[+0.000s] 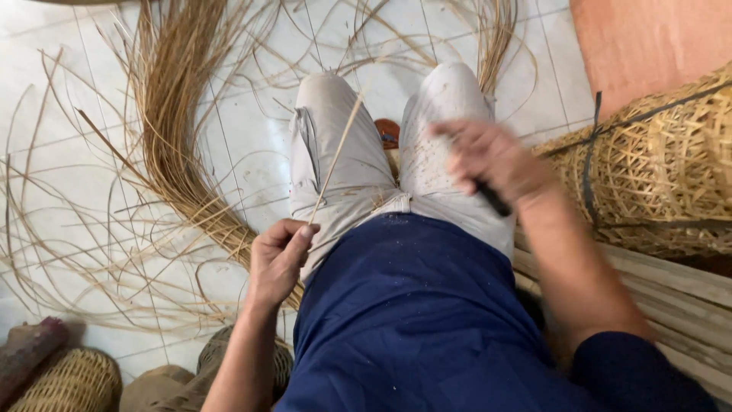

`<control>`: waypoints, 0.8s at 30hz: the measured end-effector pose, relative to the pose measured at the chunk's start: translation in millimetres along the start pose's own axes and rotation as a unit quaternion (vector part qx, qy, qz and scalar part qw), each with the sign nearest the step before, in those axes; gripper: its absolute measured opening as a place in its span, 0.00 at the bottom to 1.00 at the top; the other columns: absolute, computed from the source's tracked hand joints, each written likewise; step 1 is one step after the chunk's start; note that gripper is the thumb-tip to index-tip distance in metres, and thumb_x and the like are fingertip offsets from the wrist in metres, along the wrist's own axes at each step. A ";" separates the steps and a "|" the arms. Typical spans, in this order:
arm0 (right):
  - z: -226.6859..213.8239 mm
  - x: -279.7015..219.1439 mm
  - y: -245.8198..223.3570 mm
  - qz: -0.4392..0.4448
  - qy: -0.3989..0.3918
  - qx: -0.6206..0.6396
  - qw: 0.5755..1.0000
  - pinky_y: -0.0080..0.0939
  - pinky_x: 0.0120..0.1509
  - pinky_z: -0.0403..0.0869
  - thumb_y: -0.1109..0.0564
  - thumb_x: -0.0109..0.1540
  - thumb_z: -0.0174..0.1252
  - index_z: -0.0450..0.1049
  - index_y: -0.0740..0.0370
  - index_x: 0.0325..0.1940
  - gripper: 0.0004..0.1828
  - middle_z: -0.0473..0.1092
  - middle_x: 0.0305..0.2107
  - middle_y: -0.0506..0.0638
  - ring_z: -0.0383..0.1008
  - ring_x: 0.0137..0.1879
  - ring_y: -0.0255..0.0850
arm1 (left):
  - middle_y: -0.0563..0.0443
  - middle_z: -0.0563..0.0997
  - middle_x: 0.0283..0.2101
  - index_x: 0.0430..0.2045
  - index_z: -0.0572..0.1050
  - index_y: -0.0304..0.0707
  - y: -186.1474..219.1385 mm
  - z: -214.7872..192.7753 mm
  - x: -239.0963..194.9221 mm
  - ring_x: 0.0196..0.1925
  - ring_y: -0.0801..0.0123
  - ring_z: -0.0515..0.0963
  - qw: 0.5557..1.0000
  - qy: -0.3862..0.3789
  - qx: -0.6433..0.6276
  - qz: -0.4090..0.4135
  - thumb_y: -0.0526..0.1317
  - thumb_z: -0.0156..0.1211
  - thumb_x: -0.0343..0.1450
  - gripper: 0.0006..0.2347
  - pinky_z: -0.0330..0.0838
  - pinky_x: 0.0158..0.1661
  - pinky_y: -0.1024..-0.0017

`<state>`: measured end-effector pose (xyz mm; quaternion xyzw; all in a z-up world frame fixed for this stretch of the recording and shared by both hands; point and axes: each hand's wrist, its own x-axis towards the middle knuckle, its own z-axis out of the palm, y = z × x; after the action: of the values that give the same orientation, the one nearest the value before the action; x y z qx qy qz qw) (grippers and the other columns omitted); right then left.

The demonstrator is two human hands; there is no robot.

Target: The person sits on the floor and uses a knife to shave thin strips from a bamboo rod. They hold the rod with one hand and draw the knife along its length to remove outer layers, repeating the motion across the rod.

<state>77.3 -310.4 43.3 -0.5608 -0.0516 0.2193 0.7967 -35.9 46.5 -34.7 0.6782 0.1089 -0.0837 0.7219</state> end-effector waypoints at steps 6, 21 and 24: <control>56.7 27.2 62.2 -0.099 -0.032 -0.065 0.992 0.32 0.27 0.76 0.70 0.58 0.69 0.75 0.68 0.59 0.25 0.77 0.28 0.51 0.76 0.27 0.34 | 0.53 0.69 0.14 0.27 0.83 0.32 23.3 87.4 45.3 0.20 0.78 0.67 0.991 -0.104 -0.070 0.046 0.36 0.67 0.73 0.07 0.61 0.24 0.80; 37.3 -30.0 -31.4 -0.029 -0.207 -0.244 0.947 0.43 0.39 0.76 0.64 0.60 0.63 0.81 0.64 0.50 0.14 0.79 0.28 0.50 0.71 0.34 0.36 | 0.43 0.77 0.39 0.49 0.79 0.28 151.4 24.0 42.2 0.38 0.69 0.72 0.910 0.082 0.161 0.374 0.28 0.56 0.78 0.08 0.69 0.41 0.71; 35.7 -35.7 -39.2 0.027 -0.269 -0.299 0.915 0.45 0.44 0.78 0.58 0.61 0.63 0.82 0.60 0.49 0.12 0.81 0.32 0.50 0.74 0.39 0.36 | 0.43 0.81 0.47 0.47 0.82 0.33 181.6 35.0 23.6 0.54 0.51 0.80 0.853 -0.006 0.278 0.443 0.29 0.65 0.73 0.10 0.71 0.56 0.60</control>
<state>45.0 -304.6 98.1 -0.6937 -0.3116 0.3577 0.5420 37.1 24.2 135.4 0.8264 -0.2348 0.2142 0.4648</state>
